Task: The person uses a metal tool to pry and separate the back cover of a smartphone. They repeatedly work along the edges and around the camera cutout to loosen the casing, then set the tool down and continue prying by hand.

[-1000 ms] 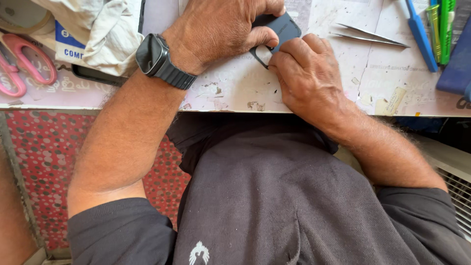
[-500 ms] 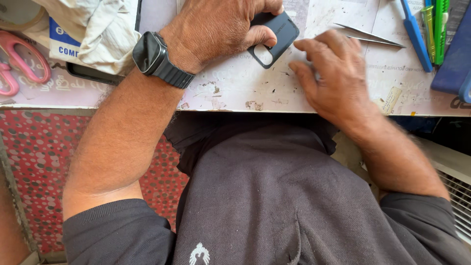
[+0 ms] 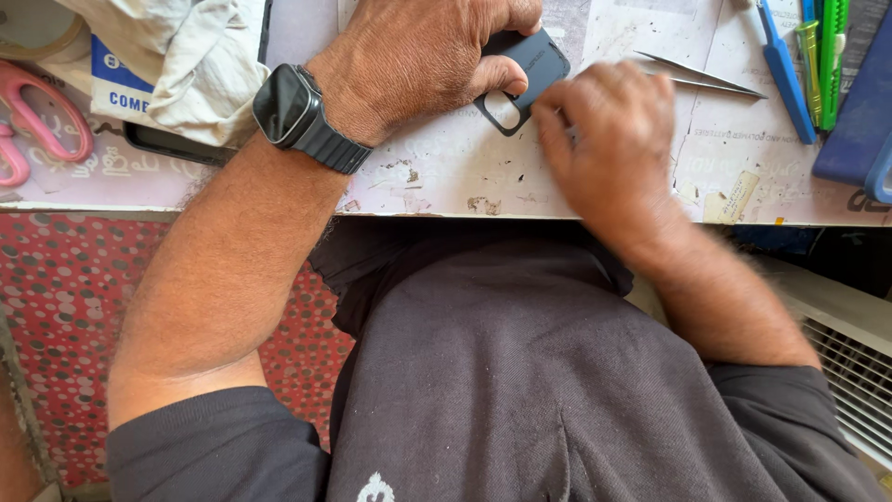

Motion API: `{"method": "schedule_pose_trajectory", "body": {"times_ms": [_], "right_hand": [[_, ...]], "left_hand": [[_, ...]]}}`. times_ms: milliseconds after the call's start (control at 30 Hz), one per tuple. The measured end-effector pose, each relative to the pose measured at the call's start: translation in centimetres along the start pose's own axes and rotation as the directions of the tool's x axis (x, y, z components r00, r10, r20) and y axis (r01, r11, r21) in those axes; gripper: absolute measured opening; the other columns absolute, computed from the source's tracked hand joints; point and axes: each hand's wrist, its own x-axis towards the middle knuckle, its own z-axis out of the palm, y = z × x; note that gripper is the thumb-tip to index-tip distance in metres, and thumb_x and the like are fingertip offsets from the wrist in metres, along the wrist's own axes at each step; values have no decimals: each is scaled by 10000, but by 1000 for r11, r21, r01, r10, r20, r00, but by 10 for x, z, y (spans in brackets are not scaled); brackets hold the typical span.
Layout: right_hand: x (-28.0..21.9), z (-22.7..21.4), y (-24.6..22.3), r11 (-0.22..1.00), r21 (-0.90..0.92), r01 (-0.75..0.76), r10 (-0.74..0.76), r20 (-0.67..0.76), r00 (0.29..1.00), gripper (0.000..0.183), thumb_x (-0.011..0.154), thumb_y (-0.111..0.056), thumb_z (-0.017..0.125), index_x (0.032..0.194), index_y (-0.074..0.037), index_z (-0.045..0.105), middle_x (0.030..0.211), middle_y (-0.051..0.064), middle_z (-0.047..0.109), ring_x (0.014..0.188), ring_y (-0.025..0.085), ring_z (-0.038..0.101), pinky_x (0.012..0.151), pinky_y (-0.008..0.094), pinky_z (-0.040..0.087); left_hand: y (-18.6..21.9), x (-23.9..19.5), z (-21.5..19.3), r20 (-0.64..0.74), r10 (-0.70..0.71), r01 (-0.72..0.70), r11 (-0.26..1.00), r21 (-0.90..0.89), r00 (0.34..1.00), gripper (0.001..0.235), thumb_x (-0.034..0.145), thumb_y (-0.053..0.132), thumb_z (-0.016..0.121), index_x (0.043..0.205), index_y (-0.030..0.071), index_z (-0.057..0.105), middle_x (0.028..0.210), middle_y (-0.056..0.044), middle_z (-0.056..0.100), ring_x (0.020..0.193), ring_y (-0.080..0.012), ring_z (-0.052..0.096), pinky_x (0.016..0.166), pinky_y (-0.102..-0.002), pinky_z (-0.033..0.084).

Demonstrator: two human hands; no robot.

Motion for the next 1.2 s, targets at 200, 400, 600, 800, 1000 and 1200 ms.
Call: {"method": "schedule_pose_trajectory", "body": {"times_ms": [200, 400, 600, 800, 1000, 1200], "right_hand": [[19, -20, -13, 1000, 6, 19, -19, 68, 997, 100, 1002, -128, 784, 952, -89, 706, 855, 50, 630, 822, 215, 590, 812, 429, 404], [18, -13, -3, 998, 3, 60, -60, 84, 995, 151, 1048, -112, 767, 911, -88, 708, 822, 26, 652, 756, 161, 586, 836, 420, 438], [-3, 7, 14, 985, -149, 92, -94, -2, 996, 68, 978, -90, 733, 922, -78, 697, 833, 40, 676, 821, 209, 621, 826, 398, 441], [21, -15, -4, 1000, -3, 30, -30, 37, 999, 126, 982, -79, 751, 870, -79, 695, 761, 23, 658, 779, 205, 621, 787, 415, 427], [15, -14, -6, 996, 28, 85, -86, 37, 996, 108, 972, -63, 738, 887, -81, 674, 764, 21, 638, 779, 196, 602, 788, 414, 424], [9, 4, 8, 985, -153, 84, -94, -62, 994, 120, 946, -70, 744, 866, -89, 658, 787, 56, 603, 776, 246, 568, 733, 389, 417]], "left_hand": [[0, 0, 0, 15, 3, -3, 1000, -29, 1000, 347, 911, 382, 875, 1063, 105, 732, 900, -57, 754, 768, -235, 711, 669, -380, 537], [2, 2, -3, -1, 2, -2, 1000, -18, 1000, 344, 897, 375, 870, 1061, 103, 736, 876, -55, 752, 735, -227, 706, 648, -375, 539], [5, 1, -5, 30, -5, 7, 999, -42, 1000, 327, 915, 377, 861, 1041, 105, 733, 877, -54, 747, 744, -231, 703, 651, -378, 535], [7, 0, -6, 64, -43, 47, 998, -50, 997, 332, 924, 380, 866, 1050, 104, 730, 864, -63, 739, 742, -244, 698, 660, -388, 529], [5, 0, -4, 51, -33, 37, 996, -80, 998, 354, 921, 382, 863, 1062, 93, 716, 893, -68, 738, 783, -249, 704, 687, -389, 528], [2, 1, -4, 11, -11, 12, 999, -48, 1000, 358, 902, 383, 877, 1074, 107, 725, 903, -74, 742, 786, -270, 706, 678, -410, 524]]}}
